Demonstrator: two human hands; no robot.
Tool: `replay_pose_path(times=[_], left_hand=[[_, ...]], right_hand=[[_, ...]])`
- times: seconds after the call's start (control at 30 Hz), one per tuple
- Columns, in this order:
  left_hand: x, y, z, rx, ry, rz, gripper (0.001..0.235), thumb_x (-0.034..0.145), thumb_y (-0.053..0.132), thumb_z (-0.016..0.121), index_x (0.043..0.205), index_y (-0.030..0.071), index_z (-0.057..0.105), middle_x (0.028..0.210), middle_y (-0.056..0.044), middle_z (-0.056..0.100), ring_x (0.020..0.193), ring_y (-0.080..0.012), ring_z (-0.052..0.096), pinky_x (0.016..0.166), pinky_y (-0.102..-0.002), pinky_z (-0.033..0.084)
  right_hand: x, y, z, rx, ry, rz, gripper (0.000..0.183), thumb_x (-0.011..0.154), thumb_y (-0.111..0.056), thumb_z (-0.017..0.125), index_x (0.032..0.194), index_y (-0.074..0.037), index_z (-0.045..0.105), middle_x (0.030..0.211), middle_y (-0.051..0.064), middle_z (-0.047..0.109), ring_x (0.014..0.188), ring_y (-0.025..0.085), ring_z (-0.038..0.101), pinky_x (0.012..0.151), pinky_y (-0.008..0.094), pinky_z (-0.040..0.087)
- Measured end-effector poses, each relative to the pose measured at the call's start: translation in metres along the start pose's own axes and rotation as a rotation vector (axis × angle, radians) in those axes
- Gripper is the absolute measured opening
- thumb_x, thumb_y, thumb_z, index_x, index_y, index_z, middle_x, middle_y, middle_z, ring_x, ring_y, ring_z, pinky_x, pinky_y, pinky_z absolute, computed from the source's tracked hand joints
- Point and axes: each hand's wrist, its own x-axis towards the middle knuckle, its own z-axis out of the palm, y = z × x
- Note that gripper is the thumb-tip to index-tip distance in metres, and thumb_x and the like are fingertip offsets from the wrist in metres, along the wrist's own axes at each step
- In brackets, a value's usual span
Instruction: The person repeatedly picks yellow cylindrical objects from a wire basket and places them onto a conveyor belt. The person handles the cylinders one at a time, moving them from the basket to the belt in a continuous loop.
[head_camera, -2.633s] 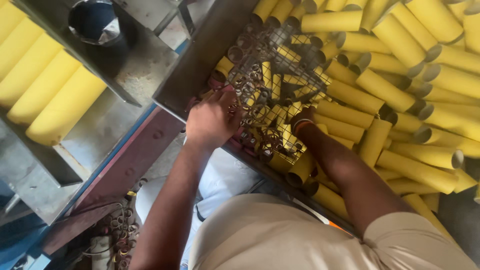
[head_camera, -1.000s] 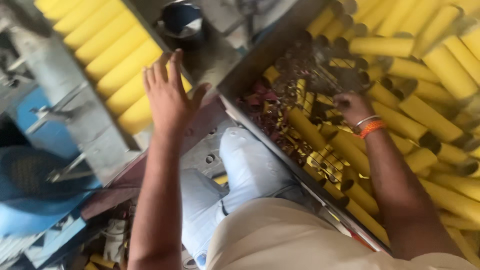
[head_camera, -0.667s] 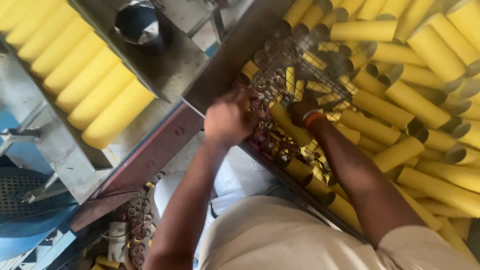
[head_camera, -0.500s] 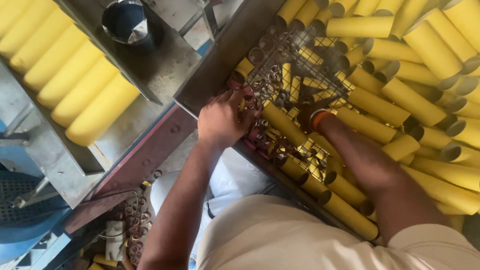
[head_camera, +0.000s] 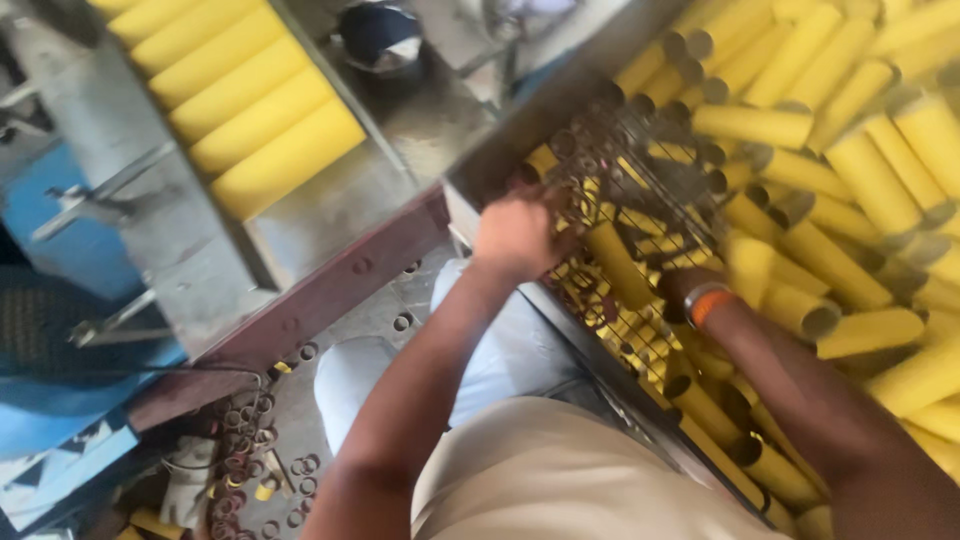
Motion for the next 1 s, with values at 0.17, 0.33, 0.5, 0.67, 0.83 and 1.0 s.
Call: replay_pose_path(times=[0.17,0.33,0.5,0.67,0.83,1.0], left_hand=[[-0.005,-0.009,0.005,-0.043,0.009,0.1,0.045,0.092,0.043,0.065,0.125,0.011,0.065,0.107,-0.017,0.072,0.092,-0.0348,0.071,0.078,-0.047,0.057],[-0.033,-0.018,-0.004,-0.34,0.323,0.347,0.019,0.095,0.025,0.063,0.104,0.011,0.072,0.11,-0.011,0.073,0.103,-0.0305,0.07,0.086,-0.042,0.058],[-0.08,-0.023,-0.055,-0.404,0.629,0.308,0.014,0.1,0.021,0.066,0.099,0.008,0.071,0.105,-0.008,0.069,0.098,-0.0284,0.068,0.088,-0.043,0.056],[-0.111,-0.041,-0.109,-0.204,0.852,0.245,0.011,0.093,0.015,0.073,0.091,0.007,0.067,0.101,-0.007,0.067,0.089,-0.0285,0.063,0.078,-0.042,0.048],[-0.125,-0.057,-0.127,-0.032,0.917,0.155,0.019,0.092,0.015,0.075,0.106,0.008,0.063,0.118,-0.012,0.062,0.104,-0.0332,0.06,0.087,-0.046,0.047],[-0.094,-0.101,-0.132,0.043,0.691,0.034,0.107,0.072,0.056,0.087,0.15,0.0,0.041,0.144,-0.025,0.049,0.136,-0.0446,0.047,0.119,-0.058,0.031]], right_hand=[[-0.036,0.015,-0.003,0.077,0.144,0.165,0.036,0.096,-0.013,0.067,0.131,-0.021,0.071,0.125,0.008,0.074,0.102,0.03,0.073,0.089,0.04,0.059],[-0.119,0.067,-0.075,0.898,1.038,-0.434,0.042,0.092,0.009,0.06,0.129,-0.006,0.071,0.121,0.01,0.073,0.108,0.016,0.068,0.096,0.029,0.052],[-0.169,0.016,-0.165,1.259,1.333,-0.812,0.023,0.103,-0.003,0.063,0.125,-0.005,0.069,0.122,0.005,0.07,0.109,0.013,0.067,0.098,0.028,0.055],[-0.136,-0.072,-0.224,1.44,1.337,-1.074,0.014,0.11,-0.002,0.069,0.124,0.001,0.071,0.117,0.006,0.072,0.103,0.012,0.067,0.096,0.025,0.055],[-0.087,-0.141,-0.247,1.494,1.089,-1.066,0.019,0.102,-0.004,0.069,0.121,-0.002,0.07,0.11,0.005,0.072,0.096,0.013,0.068,0.085,0.027,0.055],[-0.066,-0.198,-0.265,1.253,1.097,-1.101,0.039,0.09,0.006,0.049,0.122,-0.002,0.07,0.113,0.007,0.073,0.106,0.017,0.068,0.094,0.028,0.054]])
